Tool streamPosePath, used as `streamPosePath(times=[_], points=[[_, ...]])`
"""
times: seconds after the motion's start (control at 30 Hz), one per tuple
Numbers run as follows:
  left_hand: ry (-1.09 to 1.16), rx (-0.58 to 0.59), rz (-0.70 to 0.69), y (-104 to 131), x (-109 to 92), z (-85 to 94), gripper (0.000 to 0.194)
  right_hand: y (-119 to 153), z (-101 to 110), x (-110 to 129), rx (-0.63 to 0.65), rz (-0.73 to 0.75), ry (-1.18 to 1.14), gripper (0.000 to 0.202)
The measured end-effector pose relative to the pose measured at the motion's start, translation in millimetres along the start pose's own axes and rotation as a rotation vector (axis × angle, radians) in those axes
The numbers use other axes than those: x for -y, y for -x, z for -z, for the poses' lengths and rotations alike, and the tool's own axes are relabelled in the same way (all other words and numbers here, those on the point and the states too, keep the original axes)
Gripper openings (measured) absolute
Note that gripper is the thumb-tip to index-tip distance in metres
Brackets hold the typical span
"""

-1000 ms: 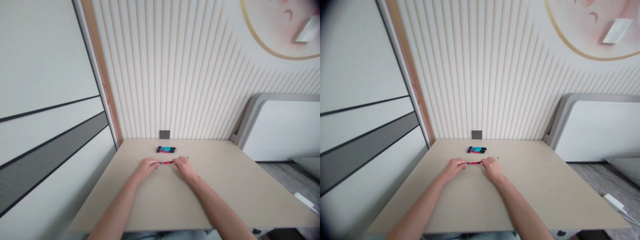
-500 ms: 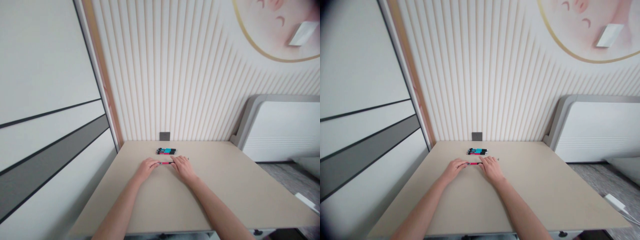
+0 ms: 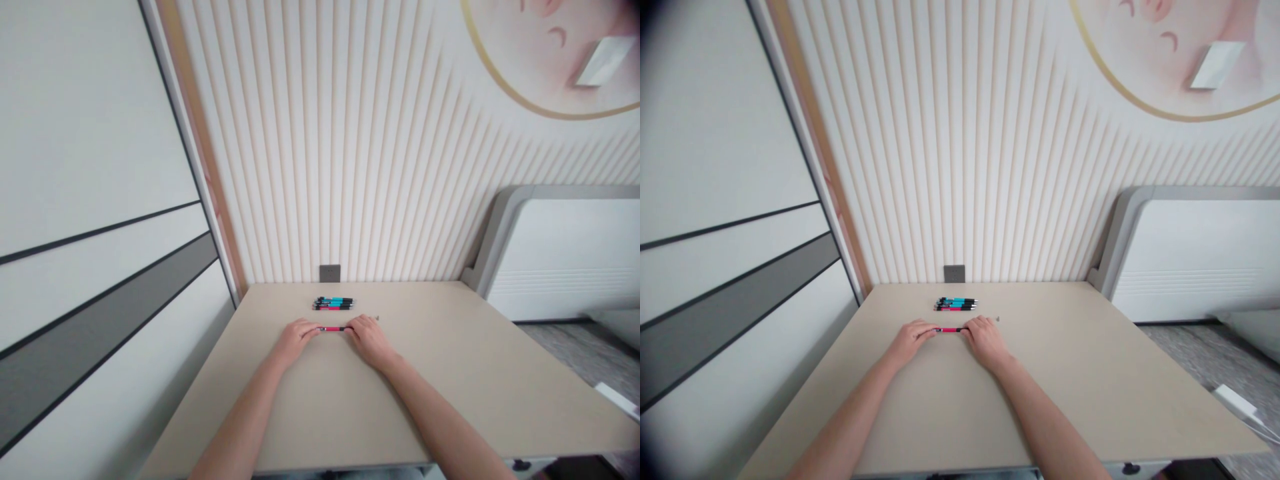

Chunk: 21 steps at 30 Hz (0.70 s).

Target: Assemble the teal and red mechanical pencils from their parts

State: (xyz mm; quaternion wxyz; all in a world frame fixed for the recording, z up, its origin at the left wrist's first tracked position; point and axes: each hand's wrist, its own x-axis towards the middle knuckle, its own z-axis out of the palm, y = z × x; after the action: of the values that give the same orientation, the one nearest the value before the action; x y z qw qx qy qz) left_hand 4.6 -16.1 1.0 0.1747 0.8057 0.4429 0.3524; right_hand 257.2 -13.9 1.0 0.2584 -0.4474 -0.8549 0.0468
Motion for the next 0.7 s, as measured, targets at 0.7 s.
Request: streamPosePath(times=[0.7], points=[[0.003,0.024,-0.009,0.5,2.9,-0.6,0.027,1.7,-2.4,1.5,0.055,-0.033,-0.094,0.021]])
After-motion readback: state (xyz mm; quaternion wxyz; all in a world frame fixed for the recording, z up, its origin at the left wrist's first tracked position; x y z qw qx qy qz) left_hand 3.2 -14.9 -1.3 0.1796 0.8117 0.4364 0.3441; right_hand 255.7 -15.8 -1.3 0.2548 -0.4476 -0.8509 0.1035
